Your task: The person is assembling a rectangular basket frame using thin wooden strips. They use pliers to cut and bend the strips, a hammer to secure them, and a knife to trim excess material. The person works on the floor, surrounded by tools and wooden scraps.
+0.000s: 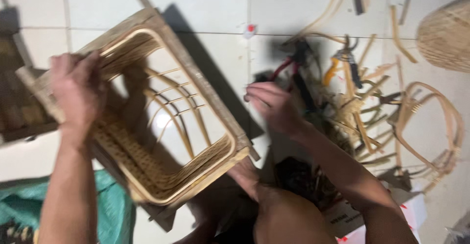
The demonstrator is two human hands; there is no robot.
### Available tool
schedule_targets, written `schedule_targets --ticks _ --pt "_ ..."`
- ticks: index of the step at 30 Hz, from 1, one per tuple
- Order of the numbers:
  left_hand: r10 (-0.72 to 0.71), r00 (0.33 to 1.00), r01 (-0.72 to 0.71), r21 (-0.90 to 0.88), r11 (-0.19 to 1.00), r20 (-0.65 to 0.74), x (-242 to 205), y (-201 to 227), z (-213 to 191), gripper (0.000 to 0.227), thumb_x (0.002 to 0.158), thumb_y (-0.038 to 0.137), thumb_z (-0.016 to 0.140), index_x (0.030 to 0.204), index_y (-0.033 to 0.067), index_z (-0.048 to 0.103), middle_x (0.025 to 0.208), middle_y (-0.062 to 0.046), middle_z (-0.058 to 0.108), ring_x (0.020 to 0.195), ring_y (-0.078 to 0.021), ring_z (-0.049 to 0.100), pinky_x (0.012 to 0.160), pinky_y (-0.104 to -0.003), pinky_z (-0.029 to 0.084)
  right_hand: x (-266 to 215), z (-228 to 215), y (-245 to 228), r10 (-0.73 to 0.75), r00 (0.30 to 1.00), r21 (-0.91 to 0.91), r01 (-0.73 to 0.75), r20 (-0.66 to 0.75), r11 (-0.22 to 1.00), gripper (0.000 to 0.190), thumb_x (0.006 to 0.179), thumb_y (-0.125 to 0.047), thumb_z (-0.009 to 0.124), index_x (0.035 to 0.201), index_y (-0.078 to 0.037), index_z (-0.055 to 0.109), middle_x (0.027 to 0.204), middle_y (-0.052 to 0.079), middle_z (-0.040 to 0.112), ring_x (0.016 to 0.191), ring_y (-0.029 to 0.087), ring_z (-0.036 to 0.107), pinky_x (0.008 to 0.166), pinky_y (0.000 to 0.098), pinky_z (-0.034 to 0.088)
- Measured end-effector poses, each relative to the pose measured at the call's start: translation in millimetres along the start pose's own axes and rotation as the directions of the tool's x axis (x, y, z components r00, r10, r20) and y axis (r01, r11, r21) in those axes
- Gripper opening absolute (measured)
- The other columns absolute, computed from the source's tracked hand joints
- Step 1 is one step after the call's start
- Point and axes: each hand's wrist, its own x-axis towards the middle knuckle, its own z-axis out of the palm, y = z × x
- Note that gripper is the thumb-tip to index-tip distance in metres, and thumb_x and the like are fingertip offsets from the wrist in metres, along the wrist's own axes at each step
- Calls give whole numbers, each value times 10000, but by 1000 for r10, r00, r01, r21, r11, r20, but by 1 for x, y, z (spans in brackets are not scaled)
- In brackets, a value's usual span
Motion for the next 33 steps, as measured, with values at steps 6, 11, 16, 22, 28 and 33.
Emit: schedule_targets --ticks 6,11,16,22,28,33 --pt "35 999 -36 91 995 4 -10 -9 -2 240 1065 31 657 1274 88 760 983 -43 619 941 -164 497 835 -306 433 -63 -88 131 651 733 -41 -670 -195 742 226 1011 -196 671 1183 -58 718 1071 141 739 948 283 737 866 405 586" --pt "8 1000 -8 83 997 -4 -14 -10 0 209 1074 49 689 1254 77 789 1010 -76 654 925 -181 528 858 -303 460 -83 -71 210 678 726 -224 -683 -113 695 291 1015 -239 664 1245 -78 740 1172 145 732 1048 273 705 947 427 576" --pt "-130 991 135 -153 979 41 -13 -6 1 237 1087 61 610 1289 60 734 1050 -115 591 948 -195 561 890 -308 487 -102 -80 270 833 448 -285 -886 -324 366 608 994 -390 664 1493 -75 519 1413 186 550 1304 352 558 1078 489 502" --pt "-74 997 76 -81 994 22 7 14 -20 318 968 -39 718 1273 39 760 1012 -127 607 970 -283 560 838 -380 446 -120 -72 313 954 286 -452 -865 -85 219 1324 759 -920 577 1590 12 138 1639 275 95 1501 467 108 1170 616 160" --pt "-1 995 -12 -136 991 -98 21 34 -33 279 938 -69 742 1200 24 764 983 -138 637 977 -326 575 836 -440 476 -133 -105 309 964 261 -540 -819 -48 195 985 776 -639 763 1458 42 561 1331 344 621 1165 489 665 1014 575 535" --pt "-27 990 10 -121 993 -141 25 34 -27 220 948 -11 771 1160 43 791 946 -90 636 915 -275 572 794 -418 508 -146 -136 306 948 277 -19 -959 154 283 648 1006 -565 538 1344 -12 569 1253 228 628 1106 353 646 936 462 528"
